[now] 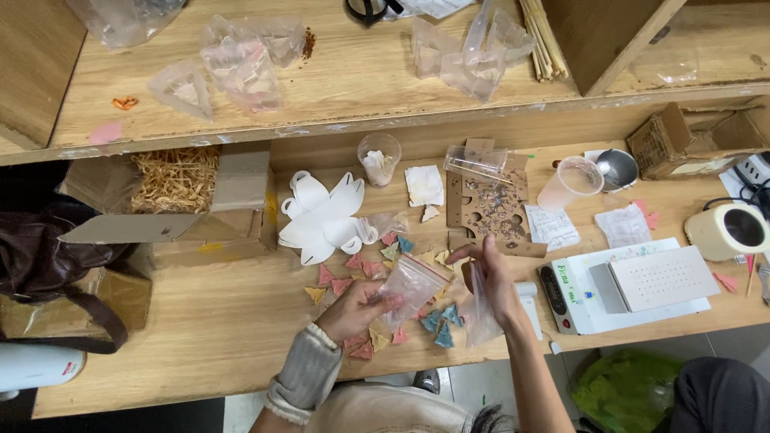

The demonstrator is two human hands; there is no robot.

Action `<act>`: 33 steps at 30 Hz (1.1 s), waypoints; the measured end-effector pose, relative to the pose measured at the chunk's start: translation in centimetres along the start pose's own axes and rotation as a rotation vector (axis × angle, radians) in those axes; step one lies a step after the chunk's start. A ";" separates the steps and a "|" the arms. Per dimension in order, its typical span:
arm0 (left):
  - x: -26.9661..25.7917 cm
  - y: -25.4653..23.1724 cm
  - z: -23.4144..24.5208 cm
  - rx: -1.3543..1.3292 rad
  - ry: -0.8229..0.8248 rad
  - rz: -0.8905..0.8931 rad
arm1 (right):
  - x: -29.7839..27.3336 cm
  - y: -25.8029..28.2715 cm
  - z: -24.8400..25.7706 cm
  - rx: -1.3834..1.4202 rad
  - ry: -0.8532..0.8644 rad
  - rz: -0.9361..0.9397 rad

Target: Organizing small colorful triangular items into plastic bags and arranging them on a workspace.

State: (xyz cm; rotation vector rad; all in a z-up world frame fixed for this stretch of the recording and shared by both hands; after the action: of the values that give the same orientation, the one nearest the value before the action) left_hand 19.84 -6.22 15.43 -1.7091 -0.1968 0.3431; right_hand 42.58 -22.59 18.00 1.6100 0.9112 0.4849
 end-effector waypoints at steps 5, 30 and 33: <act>2.2 -2.3 1.0 0.122 0.046 0.140 | -1.0 5.5 -4.2 -0.570 0.236 -0.032; 6.2 -4.0 -3.0 -0.115 0.000 0.041 | -0.4 5.6 -5.3 -0.483 0.345 -0.062; 4.8 -6.3 -4.5 -0.100 -0.013 0.062 | -1.2 7.1 -5.9 -0.517 0.407 -0.069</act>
State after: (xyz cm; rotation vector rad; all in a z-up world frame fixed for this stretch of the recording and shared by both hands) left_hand 26.22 -7.78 21.71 -1.8151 -0.1738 0.3958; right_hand 39.62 -20.07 26.42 1.0221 1.0320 0.9376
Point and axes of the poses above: each hand's wrist, its own x-axis towards the middle knuckle, its own z-axis out of the back of the hand, y = z × x, the point moved 2 cm from there along x, towards the middle knuckle, and after that the axes turned 3 degrees about -y, right-handed, at the moved point
